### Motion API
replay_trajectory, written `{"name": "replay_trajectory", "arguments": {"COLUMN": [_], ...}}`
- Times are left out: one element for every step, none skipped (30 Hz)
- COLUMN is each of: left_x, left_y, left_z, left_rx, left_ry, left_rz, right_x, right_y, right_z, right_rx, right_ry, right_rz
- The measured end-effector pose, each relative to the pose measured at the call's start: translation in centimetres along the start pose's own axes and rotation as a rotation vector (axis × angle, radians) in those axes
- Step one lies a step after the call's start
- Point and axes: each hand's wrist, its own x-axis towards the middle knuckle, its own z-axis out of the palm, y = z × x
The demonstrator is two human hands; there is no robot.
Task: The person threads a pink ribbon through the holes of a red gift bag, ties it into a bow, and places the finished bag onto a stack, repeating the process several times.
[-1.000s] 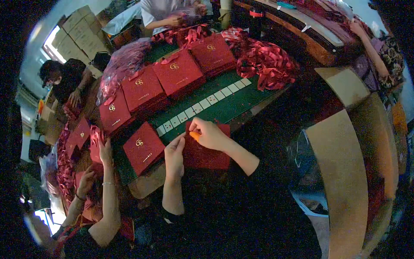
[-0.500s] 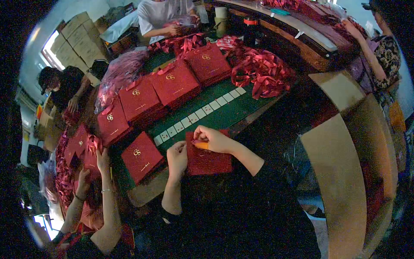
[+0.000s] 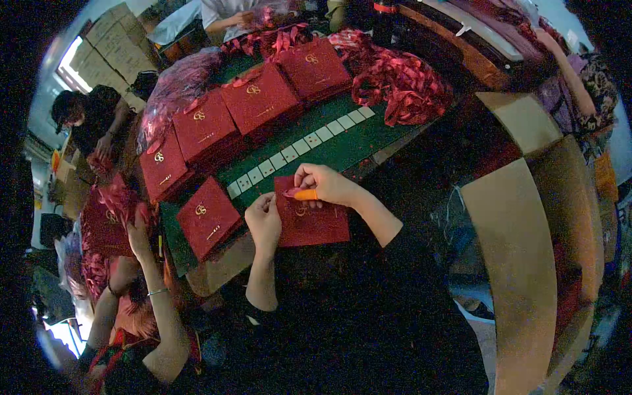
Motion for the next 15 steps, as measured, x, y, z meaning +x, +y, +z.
{"name": "replay_trajectory", "arguments": {"left_x": [-0.1,-0.2,-0.3,-0.3,-0.2,-0.1,0.0,0.3,0.8,0.7,0.5,0.2,0.0,0.0,0.2], "left_y": [0.2,0.3,0.2,-0.1,-0.8,-0.5,-0.3,0.1,0.1,0.3,0.6,1.4,2.0,1.8,1.5], "left_z": [0.1,0.2,0.2,0.3,0.4,0.2,-0.1,-0.6,-1.3,-1.4,-1.6,-1.7,-1.7,-1.8,-2.0], "left_rx": [0.001,-0.011,-0.021,-0.019,-0.002,0.016,-0.152,-0.319,-0.384,-0.38,-0.359,-0.337,-0.376,-0.377,-0.404], "left_ry": [-0.001,0.02,0.041,0.038,0.039,0.039,0.065,0.092,0.069,0.068,0.046,0.023,0.039,0.039,0.075], "left_rz": [-0.002,0.002,0.006,0.001,0.018,0.034,-0.023,-0.079,-0.073,-0.073,-0.069,-0.068,-0.073,-0.075,-0.042], "right_x": [0.0,0.0,0.0,-0.1,0.0,0.0,0.0,-0.1,-0.3,-0.2,-0.1,-0.1,-0.1,-0.1,-0.1], "right_y": [0.0,0.0,0.1,0.2,0.2,0.3,0.2,0.0,-0.2,-0.4,-0.4,-0.4,-0.3,-0.3,-0.2], "right_z": [0.0,0.0,0.1,0.0,-0.1,-0.1,-0.2,-0.1,0.1,0.2,0.2,0.1,0.2,0.2,0.4], "right_rx": [0.002,0.013,0.026,0.03,0.016,0.004,0.015,0.018,-0.007,-0.032,-0.031,-0.029,-0.025,-0.019,-0.02], "right_ry": [0.0,-0.001,-0.002,-0.002,0.006,0.013,0.02,0.02,0.019,0.017,0.016,0.031,0.046,0.04,0.041], "right_rz": [0.002,0.007,0.014,0.018,-0.004,-0.025,-0.001,0.004,0.02,0.033,0.03,0.03,0.032,0.043,0.044]}}
